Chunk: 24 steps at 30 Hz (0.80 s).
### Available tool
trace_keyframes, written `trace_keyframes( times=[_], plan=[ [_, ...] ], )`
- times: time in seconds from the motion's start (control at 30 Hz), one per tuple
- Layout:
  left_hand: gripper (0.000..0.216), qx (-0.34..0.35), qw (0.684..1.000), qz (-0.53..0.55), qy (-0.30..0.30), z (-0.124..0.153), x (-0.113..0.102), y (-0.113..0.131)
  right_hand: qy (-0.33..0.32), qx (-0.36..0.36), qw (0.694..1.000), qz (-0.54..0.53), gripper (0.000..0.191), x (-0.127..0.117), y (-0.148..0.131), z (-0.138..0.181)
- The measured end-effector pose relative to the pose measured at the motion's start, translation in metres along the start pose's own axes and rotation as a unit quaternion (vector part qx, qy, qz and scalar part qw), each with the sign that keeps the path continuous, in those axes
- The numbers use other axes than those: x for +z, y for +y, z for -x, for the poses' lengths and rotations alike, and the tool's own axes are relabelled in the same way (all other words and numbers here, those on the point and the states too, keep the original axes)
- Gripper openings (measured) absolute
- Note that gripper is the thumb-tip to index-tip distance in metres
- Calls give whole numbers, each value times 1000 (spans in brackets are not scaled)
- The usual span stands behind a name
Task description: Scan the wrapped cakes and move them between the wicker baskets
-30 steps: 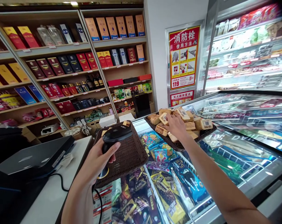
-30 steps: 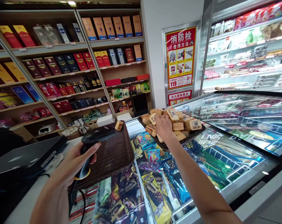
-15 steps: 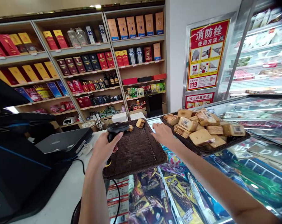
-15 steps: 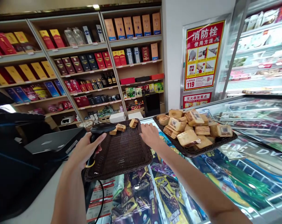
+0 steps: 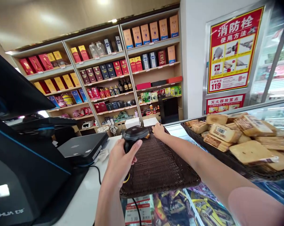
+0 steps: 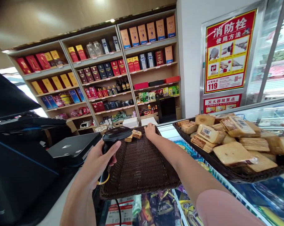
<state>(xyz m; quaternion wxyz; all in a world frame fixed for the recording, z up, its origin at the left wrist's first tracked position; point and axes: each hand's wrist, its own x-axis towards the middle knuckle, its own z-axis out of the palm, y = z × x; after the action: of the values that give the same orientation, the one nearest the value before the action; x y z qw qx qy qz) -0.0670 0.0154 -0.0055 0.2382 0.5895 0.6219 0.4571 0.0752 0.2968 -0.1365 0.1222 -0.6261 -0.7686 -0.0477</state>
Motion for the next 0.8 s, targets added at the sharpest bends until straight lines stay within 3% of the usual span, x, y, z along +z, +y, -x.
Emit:
trace_keyframes(
  times=[0.13, 0.27, 0.37, 0.43, 0.47, 0.53, 0.63, 0.8],
  plan=[
    [47, -10, 1000, 11, 3, 1, -1, 1, 7, 8, 1000, -24, 57, -1, -1, 0],
    [46, 1, 1000, 13, -8, 1, 2, 3, -7, -5, 998, -69, 72, -21, 5, 19],
    [47, 16, 1000, 13, -20, 1, 6, 4, -15, 12, 993, -113, 63, -43, 20, 52],
    [48, 27, 999, 10, -35, 2, 8, 5, -9, 47, 975, -216, 52, -58, 34, 86],
    [49, 33, 998, 9, -46, 3, 9, 7, -3, 68, 952, -300, 46, -66, 42, 106],
    [48, 45, 996, 12, -73, 8, 11, 11, 8, 94, 859, -503, 39, -83, 56, 146],
    [44, 56, 991, 32, -114, 19, 12, 23, -15, 103, 742, -663, 38, -107, 75, 198],
    [37, 66, 981, 51, -174, 33, 15, 37, -98, 26, 645, -757, 66, -133, 98, 233]
  ],
)
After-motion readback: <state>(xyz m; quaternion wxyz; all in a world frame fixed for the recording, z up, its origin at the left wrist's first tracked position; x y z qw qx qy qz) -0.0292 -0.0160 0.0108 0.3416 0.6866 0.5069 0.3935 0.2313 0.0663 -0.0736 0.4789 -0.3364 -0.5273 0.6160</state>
